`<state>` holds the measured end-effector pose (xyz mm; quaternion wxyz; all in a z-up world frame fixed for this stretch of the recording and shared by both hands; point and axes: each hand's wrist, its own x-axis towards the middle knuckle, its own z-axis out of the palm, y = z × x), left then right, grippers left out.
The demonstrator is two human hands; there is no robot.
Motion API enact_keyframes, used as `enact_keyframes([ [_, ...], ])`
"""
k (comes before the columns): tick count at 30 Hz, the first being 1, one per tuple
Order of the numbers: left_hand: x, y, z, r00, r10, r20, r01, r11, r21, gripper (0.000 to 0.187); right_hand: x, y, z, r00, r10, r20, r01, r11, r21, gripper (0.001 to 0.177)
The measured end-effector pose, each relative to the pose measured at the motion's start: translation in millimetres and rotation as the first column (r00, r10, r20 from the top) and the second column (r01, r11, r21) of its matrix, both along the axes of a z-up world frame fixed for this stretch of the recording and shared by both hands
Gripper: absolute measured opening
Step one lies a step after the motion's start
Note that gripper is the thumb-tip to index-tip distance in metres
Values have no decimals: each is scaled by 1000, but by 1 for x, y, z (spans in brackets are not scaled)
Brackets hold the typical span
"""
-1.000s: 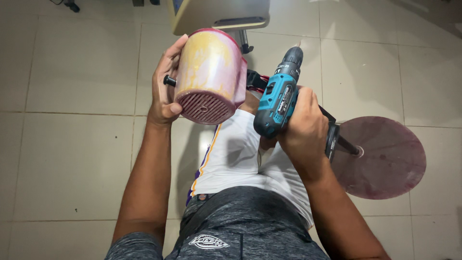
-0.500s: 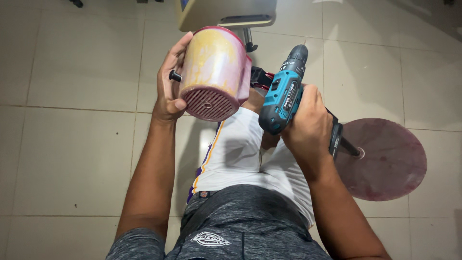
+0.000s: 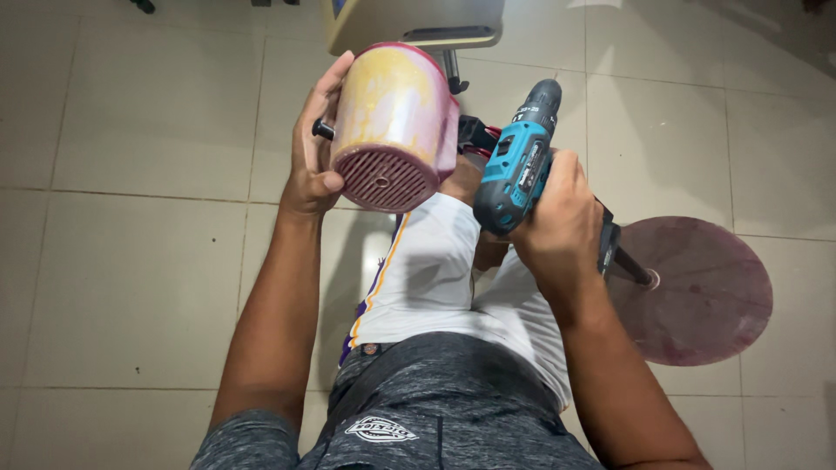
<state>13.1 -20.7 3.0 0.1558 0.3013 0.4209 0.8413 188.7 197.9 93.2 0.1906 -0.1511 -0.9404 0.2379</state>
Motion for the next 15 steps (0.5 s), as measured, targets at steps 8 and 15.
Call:
enact_keyframes([
  [8,-11,-3,16,987,-65,-148,53,995,-79,141,-1,7,0,1000,-5,13,5,1000,-7,47],
  [15,-9,1,15,986,-32,-162,17,995,-96,134,-1,9,-5,1000,-6,10,5,1000,24,47],
])
